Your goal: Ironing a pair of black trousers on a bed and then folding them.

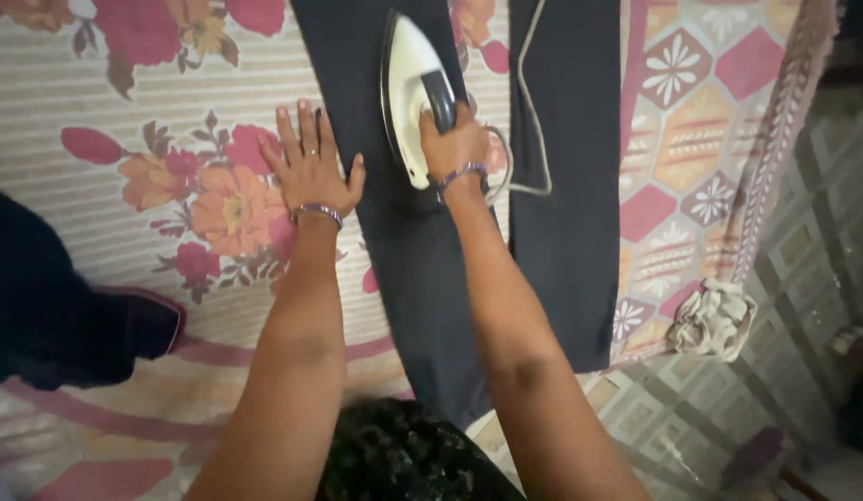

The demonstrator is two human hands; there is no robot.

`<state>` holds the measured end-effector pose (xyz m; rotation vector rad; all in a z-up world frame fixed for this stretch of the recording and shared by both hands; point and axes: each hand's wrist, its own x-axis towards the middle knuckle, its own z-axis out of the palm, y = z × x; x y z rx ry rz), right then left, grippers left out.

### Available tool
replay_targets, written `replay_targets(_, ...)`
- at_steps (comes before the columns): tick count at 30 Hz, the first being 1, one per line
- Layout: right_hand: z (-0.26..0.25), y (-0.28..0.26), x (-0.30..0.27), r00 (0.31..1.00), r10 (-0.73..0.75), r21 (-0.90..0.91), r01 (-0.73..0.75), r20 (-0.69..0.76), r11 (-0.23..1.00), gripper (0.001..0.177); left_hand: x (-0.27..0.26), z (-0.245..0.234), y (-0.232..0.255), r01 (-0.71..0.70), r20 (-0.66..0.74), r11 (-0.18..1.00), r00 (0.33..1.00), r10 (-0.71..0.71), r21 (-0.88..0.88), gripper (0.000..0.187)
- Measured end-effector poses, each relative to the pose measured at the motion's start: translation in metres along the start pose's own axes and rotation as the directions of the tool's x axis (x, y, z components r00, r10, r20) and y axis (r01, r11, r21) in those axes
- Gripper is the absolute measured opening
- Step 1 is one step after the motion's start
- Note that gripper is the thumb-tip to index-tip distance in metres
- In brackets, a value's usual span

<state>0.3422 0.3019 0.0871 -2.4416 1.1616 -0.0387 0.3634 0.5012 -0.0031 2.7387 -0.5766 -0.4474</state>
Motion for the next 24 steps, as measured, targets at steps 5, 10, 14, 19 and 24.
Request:
replay_targets(5,0.039,-0.023,0.11,0.944,-0.264,0.051,0.279,-0.196,0.959,0.043,0.0,-0.005,0.003,0.031,0.015,1.0,0.999,-0.031,0.0,0.087)
replay_targets(10,0.055,-0.05,0.18,0.974,-0.225,-0.053,0.223,-0.036,0.973,0.041,0.001,-0.002,0.003,0.054,0.027,0.999,0.998,-0.054,0.008,0.088)
replay_targets(14,0.061,-0.054,0.183,0.979,-0.201,-0.038,0.202,0.028,0.979,0.043,0.003,0.001,0.001,0.056,0.015,0.998,0.998,-0.056,0.015,0.086)
replay_targets(19,0.039,-0.046,0.169,0.985,-0.157,-0.039,0.159,0.066,0.986,0.045,0.005,-0.004,0.004,0.075,0.06,0.997,0.995,-0.077,0.027,0.088)
replay_targets(24,0.008,0.01,0.075,0.987,-0.163,0.04,0.162,0.006,0.986,0.046,0.0,0.002,0.0,0.032,-0.024,0.999,0.999,-0.031,0.014,0.088)
